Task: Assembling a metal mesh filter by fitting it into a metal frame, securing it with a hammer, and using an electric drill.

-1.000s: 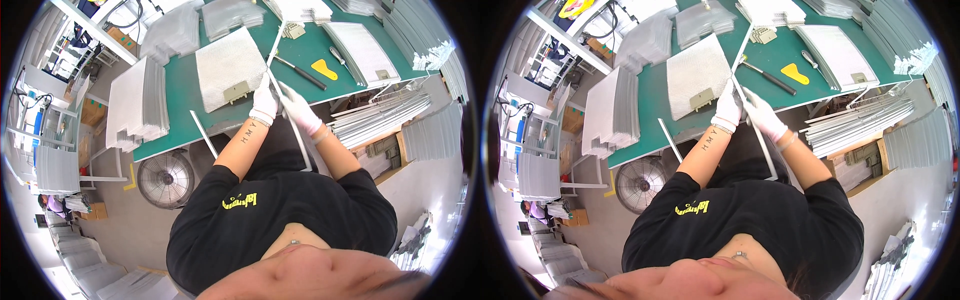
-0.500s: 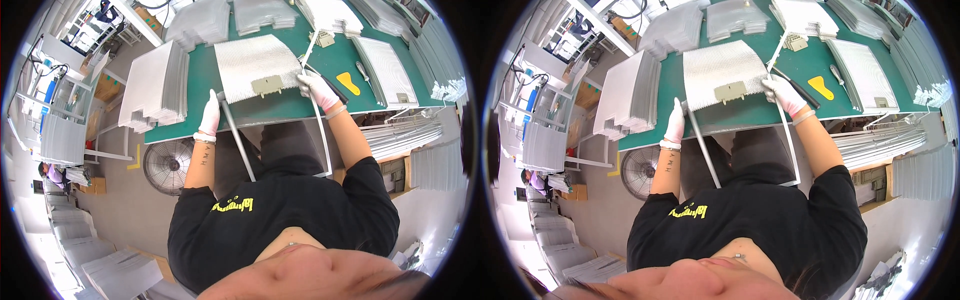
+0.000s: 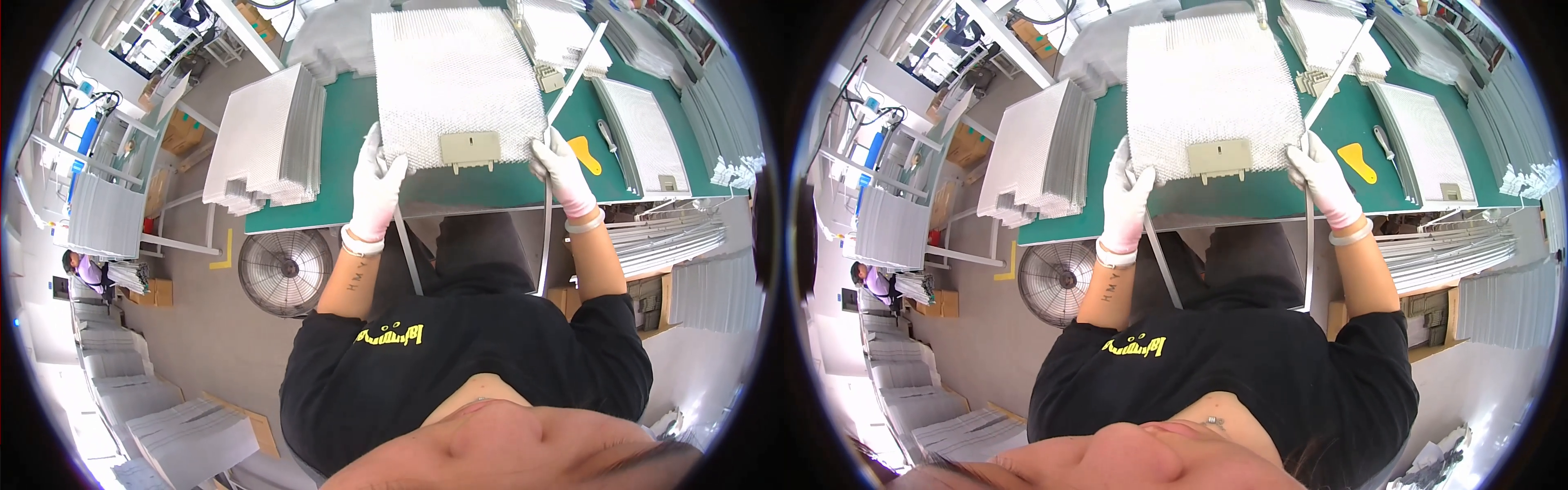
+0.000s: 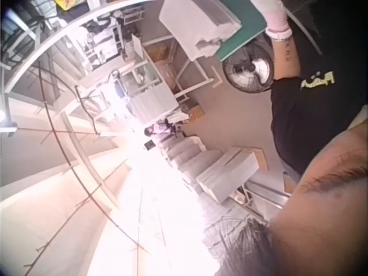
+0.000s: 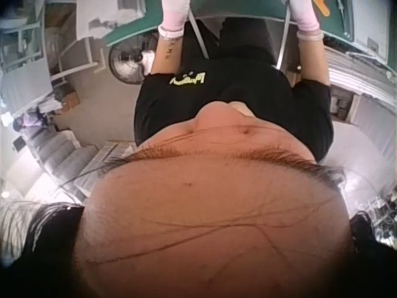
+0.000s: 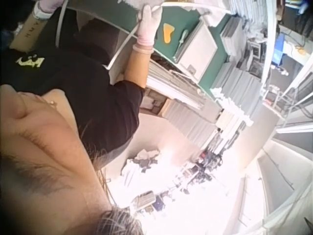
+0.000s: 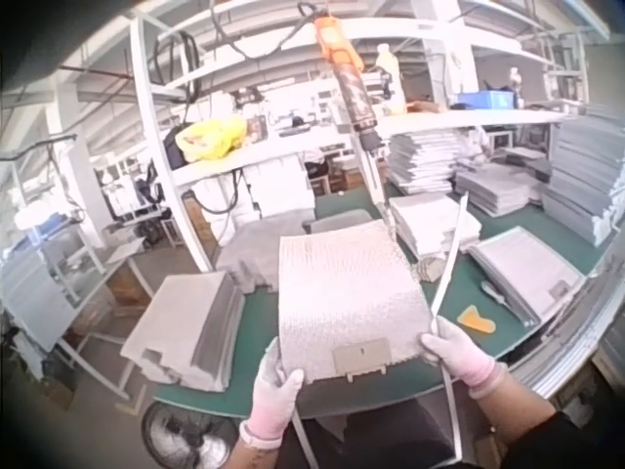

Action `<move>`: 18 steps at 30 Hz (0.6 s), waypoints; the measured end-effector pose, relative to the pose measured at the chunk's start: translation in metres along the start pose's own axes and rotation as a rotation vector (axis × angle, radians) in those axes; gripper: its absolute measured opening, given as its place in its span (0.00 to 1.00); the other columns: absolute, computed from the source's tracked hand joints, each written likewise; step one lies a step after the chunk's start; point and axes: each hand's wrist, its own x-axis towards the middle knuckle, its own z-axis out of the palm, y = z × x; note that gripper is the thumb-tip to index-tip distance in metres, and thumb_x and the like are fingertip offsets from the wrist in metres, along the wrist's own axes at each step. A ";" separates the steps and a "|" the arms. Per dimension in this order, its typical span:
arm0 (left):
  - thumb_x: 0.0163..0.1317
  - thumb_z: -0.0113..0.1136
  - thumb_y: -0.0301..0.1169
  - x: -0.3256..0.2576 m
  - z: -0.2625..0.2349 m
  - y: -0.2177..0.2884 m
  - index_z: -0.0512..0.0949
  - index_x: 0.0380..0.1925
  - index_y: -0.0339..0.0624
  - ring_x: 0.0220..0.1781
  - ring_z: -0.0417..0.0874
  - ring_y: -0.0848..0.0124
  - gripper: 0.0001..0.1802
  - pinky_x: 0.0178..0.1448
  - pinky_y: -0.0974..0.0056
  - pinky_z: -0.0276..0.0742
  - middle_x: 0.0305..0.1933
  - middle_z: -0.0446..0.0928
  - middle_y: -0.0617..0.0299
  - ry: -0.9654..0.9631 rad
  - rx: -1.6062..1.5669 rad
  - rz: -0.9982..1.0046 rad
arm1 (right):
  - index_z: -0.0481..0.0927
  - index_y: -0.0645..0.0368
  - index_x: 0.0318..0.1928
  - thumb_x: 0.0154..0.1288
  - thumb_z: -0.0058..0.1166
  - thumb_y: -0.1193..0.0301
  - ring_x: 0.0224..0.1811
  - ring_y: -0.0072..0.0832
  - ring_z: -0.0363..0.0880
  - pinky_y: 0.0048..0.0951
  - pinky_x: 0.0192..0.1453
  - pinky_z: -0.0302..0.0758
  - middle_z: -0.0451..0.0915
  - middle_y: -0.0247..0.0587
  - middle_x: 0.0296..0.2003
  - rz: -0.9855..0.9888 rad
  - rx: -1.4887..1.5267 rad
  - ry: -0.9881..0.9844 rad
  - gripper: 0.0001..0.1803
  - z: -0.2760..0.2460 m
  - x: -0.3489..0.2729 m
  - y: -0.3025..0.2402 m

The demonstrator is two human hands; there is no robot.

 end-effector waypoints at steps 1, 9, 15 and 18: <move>0.65 0.57 0.17 -0.003 0.004 0.002 0.47 0.77 0.27 0.52 0.83 0.71 0.43 0.64 0.68 0.78 0.59 0.77 0.55 0.081 0.083 0.258 | 0.68 0.61 0.61 0.77 0.51 0.66 0.23 0.13 0.58 0.18 0.28 0.60 0.66 0.24 0.29 0.000 0.000 -0.009 0.19 0.007 -0.002 -0.007; 0.71 0.58 0.28 -0.065 -0.037 0.055 0.72 0.55 0.35 0.48 0.81 0.71 0.16 0.55 0.63 0.78 0.47 0.80 0.60 0.134 -0.453 -0.036 | 0.67 0.66 0.67 0.74 0.50 0.72 0.30 0.13 0.68 0.18 0.34 0.68 0.74 0.26 0.34 -0.072 -0.058 -0.158 0.24 0.061 -0.016 -0.048; 0.77 0.50 0.36 -0.099 -0.061 0.063 0.66 0.63 0.30 0.55 0.79 0.66 0.23 0.61 0.62 0.75 0.54 0.78 0.56 0.478 -0.140 0.331 | 0.70 0.71 0.61 0.66 0.55 0.73 0.30 0.17 0.72 0.23 0.36 0.72 0.78 0.33 0.29 -0.312 -0.353 -0.323 0.25 0.106 -0.018 -0.073; 0.80 0.41 0.27 -0.076 -0.081 0.057 0.64 0.65 0.28 0.68 0.73 0.48 0.19 0.70 0.51 0.72 0.71 0.65 0.35 0.616 0.302 0.261 | 0.79 0.68 0.48 0.65 0.57 0.72 0.24 0.16 0.67 0.24 0.30 0.68 0.73 0.27 0.23 -0.570 -0.509 -0.217 0.15 0.114 0.007 -0.085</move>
